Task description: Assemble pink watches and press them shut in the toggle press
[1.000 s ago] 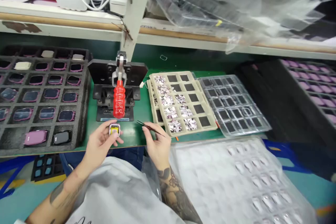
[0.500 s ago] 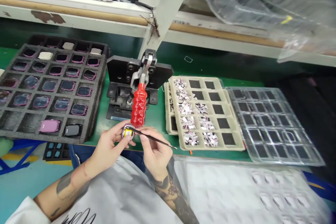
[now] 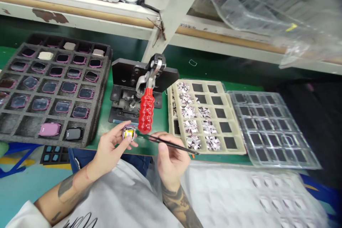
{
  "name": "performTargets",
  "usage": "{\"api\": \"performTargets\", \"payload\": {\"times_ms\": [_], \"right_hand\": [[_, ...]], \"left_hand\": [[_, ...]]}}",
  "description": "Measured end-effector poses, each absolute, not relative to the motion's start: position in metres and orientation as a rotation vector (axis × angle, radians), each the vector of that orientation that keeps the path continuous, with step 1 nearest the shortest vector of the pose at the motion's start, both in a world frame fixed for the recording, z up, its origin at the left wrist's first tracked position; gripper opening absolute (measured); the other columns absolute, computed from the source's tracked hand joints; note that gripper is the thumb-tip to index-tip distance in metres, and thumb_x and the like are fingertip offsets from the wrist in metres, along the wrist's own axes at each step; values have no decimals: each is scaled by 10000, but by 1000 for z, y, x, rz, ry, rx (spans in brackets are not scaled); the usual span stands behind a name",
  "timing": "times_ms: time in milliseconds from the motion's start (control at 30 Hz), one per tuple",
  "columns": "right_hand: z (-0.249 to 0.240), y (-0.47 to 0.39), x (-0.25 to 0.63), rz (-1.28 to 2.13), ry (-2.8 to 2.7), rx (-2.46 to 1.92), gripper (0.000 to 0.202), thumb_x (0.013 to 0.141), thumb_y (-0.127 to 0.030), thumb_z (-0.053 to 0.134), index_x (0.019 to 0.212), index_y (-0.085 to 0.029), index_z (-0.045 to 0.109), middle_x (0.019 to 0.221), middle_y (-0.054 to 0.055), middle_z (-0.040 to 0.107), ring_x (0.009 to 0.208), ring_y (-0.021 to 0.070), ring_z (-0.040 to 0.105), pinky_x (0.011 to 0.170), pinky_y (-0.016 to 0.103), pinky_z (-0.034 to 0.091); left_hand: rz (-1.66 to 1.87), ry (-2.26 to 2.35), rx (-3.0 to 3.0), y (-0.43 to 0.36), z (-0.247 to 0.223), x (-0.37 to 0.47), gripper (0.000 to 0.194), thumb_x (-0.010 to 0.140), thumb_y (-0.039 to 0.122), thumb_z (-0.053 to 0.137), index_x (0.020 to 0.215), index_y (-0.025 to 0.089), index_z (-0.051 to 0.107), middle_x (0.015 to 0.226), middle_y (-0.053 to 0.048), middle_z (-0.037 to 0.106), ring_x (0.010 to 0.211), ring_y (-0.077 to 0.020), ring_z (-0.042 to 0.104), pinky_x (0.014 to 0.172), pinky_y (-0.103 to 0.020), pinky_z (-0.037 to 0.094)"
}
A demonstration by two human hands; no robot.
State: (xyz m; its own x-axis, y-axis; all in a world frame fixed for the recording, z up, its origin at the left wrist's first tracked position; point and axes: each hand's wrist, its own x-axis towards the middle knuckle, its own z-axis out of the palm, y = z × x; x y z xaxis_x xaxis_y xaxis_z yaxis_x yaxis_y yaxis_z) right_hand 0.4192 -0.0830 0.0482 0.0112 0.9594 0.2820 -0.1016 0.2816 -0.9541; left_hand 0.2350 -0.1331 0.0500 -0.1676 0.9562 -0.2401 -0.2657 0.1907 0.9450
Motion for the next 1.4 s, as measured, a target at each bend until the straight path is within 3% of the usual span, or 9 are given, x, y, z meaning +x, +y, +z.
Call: {"api": "performTargets", "payload": {"times_ms": [200, 367, 433, 533, 600, 800, 1100, 1300, 1400], "right_hand": [[31, -83, 422, 1311, -1175, -947, 104, 1057, -309, 768, 1131, -236, 770, 1069, 67, 830, 879, 199, 823, 834, 360, 707], [51, -63, 457, 1562, -1284, -654, 237, 1049, -445, 757, 959, -231, 707, 762, 29, 741, 649, 193, 704, 592, 333, 597], [67, -46, 475, 1329, -1388, -710, 231, 1046, -429, 759, 938, -231, 708, 745, 22, 724, 647, 192, 686, 615, 344, 586], [79, -24, 493, 427, -1383, -1039, 73, 1034, -306, 781, 1061, -239, 770, 954, 48, 772, 879, 221, 743, 814, 399, 619], [76, -19, 496, 84, -1548, -1110, 140, 1045, -223, 751, 1176, -258, 781, 1049, 63, 782, 976, 239, 740, 882, 426, 602], [44, -33, 487, -84, -2577, -1094, 262, 1129, -137, 549, 1292, -187, 747, 1040, 89, 777, 967, 256, 653, 870, 447, 504], [81, 34, 534, -261, -2618, -1509, 369, 1072, -54, 545, 1343, -199, 749, 1269, 133, 738, 1150, 307, 574, 937, 441, 441], [77, 66, 546, -135, -2691, -1403, 282, 1077, -97, 564, 1190, -195, 803, 1181, 124, 752, 1072, 284, 585, 931, 429, 460], [78, 60, 552, -101, -2547, -1369, 328, 1089, -102, 526, 1234, -209, 800, 1223, 126, 754, 1102, 277, 625, 972, 434, 502]], "left_hand": [[1278, 1043, 558, -125, 54, 236, 622, 979, 494, 851, 1473, 145, 706, 1095, -159, 865, 821, -257, 863, 683, -297, 677], [1242, 1099, 384, -114, 42, 226, 617, 938, 465, 887, 1413, 118, 701, 1024, -155, 862, 746, -240, 837, 628, -283, 637], [1290, 1210, 499, -113, 32, 224, 649, 931, 450, 898, 1442, 124, 664, 1025, -142, 861, 756, -240, 833, 652, -303, 642], [1328, 1297, 717, -117, 19, 223, 592, 992, 482, 833, 1440, 142, 647, 1062, -130, 857, 777, -232, 826, 693, -331, 653], [1316, 1321, 819, -121, 12, 224, 514, 1033, 477, 785, 1416, 158, 655, 1106, -129, 856, 801, -222, 823, 722, -335, 656], [1255, 1404, 983, -133, 1, 222, 350, 1070, 466, 731, 1246, 164, 726, 1129, -141, 869, 826, -229, 822, 785, -358, 659], [1229, 1376, 1055, -134, -7, 219, 337, 1099, 444, 692, 1326, 195, 674, 1186, -127, 855, 863, -215, 815, 810, -346, 658], [1235, 1365, 1052, -137, -11, 218, 309, 1094, 453, 695, 1287, 214, 657, 1234, -130, 838, 903, -227, 820, 801, -341, 655], [1169, 1405, 1102, -136, -9, 217, 324, 1085, 471, 699, 1275, 208, 698, 1124, -98, 843, 860, -213, 794, 779, -319, 626]]}}
